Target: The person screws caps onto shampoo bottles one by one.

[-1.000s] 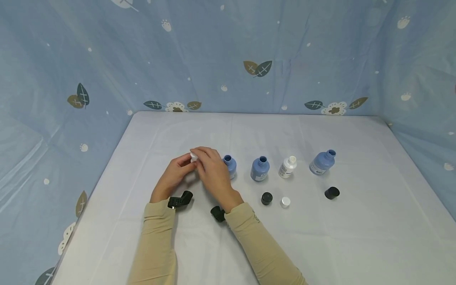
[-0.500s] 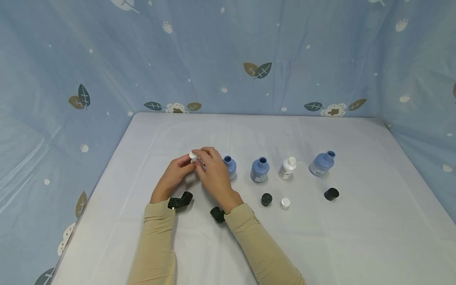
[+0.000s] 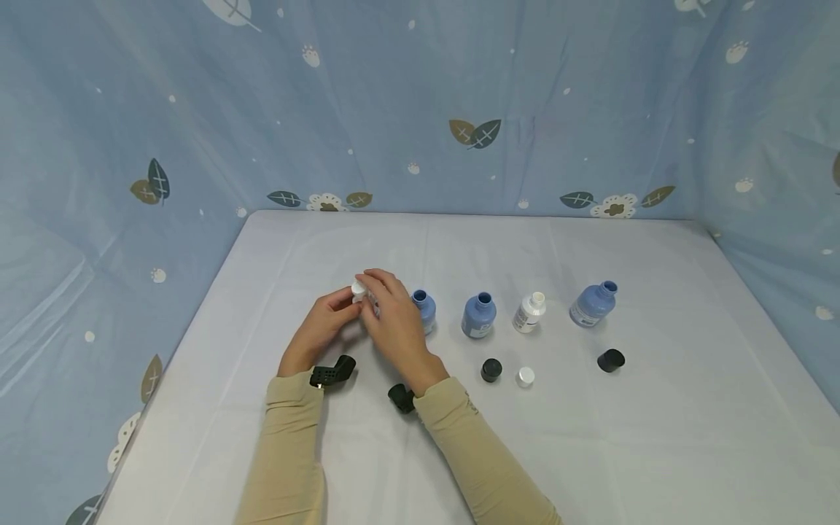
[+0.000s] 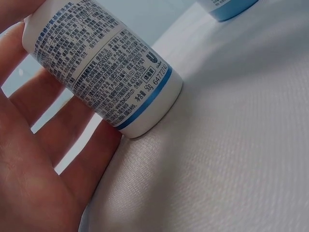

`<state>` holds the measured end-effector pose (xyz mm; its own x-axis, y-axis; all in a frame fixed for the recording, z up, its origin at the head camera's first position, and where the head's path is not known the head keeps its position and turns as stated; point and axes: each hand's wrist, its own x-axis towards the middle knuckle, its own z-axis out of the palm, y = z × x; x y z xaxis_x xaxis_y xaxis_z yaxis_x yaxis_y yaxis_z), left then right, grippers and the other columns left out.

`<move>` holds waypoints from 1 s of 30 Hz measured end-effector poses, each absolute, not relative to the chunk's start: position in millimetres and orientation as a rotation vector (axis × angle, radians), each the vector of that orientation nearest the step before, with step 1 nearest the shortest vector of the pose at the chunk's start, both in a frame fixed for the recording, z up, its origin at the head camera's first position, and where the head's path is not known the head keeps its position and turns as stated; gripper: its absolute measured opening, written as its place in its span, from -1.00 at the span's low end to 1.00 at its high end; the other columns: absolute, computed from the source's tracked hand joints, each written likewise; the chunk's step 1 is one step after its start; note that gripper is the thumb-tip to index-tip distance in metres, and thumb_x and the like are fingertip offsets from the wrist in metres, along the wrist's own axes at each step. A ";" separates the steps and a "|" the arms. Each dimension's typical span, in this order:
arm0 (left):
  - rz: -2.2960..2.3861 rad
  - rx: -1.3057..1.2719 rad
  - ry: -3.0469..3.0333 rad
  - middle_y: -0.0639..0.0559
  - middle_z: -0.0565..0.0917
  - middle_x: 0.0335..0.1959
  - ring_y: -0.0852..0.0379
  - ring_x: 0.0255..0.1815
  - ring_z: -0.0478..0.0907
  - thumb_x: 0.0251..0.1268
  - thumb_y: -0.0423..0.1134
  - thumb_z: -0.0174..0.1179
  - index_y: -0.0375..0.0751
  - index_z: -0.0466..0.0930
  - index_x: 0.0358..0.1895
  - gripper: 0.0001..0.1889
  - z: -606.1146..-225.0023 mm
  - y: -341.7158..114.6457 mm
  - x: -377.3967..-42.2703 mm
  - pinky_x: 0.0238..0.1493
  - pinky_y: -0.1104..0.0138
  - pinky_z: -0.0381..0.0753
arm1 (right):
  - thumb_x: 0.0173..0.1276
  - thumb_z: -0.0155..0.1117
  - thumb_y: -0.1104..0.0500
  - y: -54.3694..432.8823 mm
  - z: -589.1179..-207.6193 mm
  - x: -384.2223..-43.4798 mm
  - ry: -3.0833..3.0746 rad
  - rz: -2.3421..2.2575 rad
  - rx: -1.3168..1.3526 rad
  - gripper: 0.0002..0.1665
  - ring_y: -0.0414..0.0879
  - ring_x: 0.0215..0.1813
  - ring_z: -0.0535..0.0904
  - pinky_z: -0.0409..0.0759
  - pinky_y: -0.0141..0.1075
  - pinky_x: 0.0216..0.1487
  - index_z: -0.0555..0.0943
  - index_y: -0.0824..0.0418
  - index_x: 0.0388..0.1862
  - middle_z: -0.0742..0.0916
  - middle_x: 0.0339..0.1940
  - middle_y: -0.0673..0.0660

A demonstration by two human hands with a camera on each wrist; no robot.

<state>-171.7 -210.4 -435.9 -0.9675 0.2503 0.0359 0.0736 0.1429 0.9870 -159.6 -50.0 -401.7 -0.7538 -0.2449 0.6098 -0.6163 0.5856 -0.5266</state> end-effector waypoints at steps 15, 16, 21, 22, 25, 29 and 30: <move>1.856 0.238 2.332 0.08 0.51 -0.05 0.19 -0.03 0.33 0.22 -0.08 0.12 -0.19 0.52 -0.02 -0.66 -409.5 -202.8 -159.6 0.00 0.28 0.28 | 0.25 0.11 0.28 -47.8 -401.4 -159.6 -2.355 0.966 0.766 -0.64 -0.18 0.05 0.40 0.38 -0.41 -0.01 0.57 0.04 0.02 0.55 0.01 -0.02; 1.861 0.247 2.327 0.07 0.51 -0.05 0.19 -0.04 0.33 0.22 -0.09 0.11 -0.19 0.52 -0.01 -0.66 -409.5 -202.8 -159.5 0.00 0.28 0.28 | 0.25 0.12 0.28 -48.0 -401.3 -159.5 -2.350 0.972 0.758 -0.65 -0.17 0.04 0.41 0.39 -0.41 -0.03 0.58 0.05 0.01 0.55 0.00 -0.01; 1.911 0.269 2.283 0.03 0.49 0.05 0.17 0.10 0.32 0.22 -0.11 0.12 -0.17 0.49 0.07 -0.62 -417.4 -205.4 -163.4 0.08 0.27 0.27 | 0.24 0.13 0.28 -48.9 -401.5 -159.0 -2.327 1.022 0.724 -0.66 -0.16 -0.05 0.44 0.45 -0.43 -0.18 0.58 0.08 0.00 0.53 -0.07 0.03; 1.918 0.273 2.276 0.02 0.49 0.06 0.16 0.11 0.33 0.22 -0.11 0.12 -0.16 0.48 0.08 -0.62 -420.1 -206.2 -164.6 0.09 0.27 0.27 | 0.24 0.13 0.27 -49.1 -401.5 -159.1 -2.325 1.031 0.720 -0.66 -0.16 -0.07 0.44 0.45 -0.44 -0.20 0.58 0.08 0.00 0.52 -0.08 0.04; 1.927 0.285 2.271 -0.01 0.48 0.09 0.14 0.13 0.33 0.22 -0.09 0.11 -0.13 0.46 0.11 -0.59 -428.2 -208.3 -168.0 0.09 0.27 0.29 | 0.23 0.15 0.26 -49.4 -401.8 -159.0 -2.333 1.039 0.701 -0.66 -0.18 -0.12 0.44 0.44 -0.44 -0.21 0.57 0.07 0.00 0.51 -0.09 0.04; 1.933 0.302 2.287 -0.02 0.47 0.09 0.13 0.11 0.35 0.21 -0.07 0.12 -0.14 0.45 0.13 -0.57 -434.0 -208.8 -170.0 0.07 0.29 0.31 | 0.21 0.16 0.25 -49.7 -401.7 -158.6 -2.349 1.029 0.675 -0.65 -0.19 -0.16 0.44 0.44 -0.44 -0.22 0.57 0.07 -0.01 0.51 -0.11 0.04; 1.931 0.306 2.292 -0.02 0.47 0.09 0.13 0.11 0.34 0.22 -0.08 0.11 -0.15 0.44 0.14 -0.57 -434.4 -208.8 -170.2 0.07 0.29 0.31 | 0.21 0.16 0.25 -49.8 -401.6 -158.4 -2.350 1.029 0.670 -0.65 -0.19 -0.16 0.44 0.44 -0.43 -0.22 0.57 0.06 -0.01 0.51 -0.11 0.04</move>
<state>-170.2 -208.8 -434.4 -0.9712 0.2363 0.0320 0.0716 0.1611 0.9843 -158.4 -49.8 -401.6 -0.7622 -0.2386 0.6018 -0.6041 0.5965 -0.5285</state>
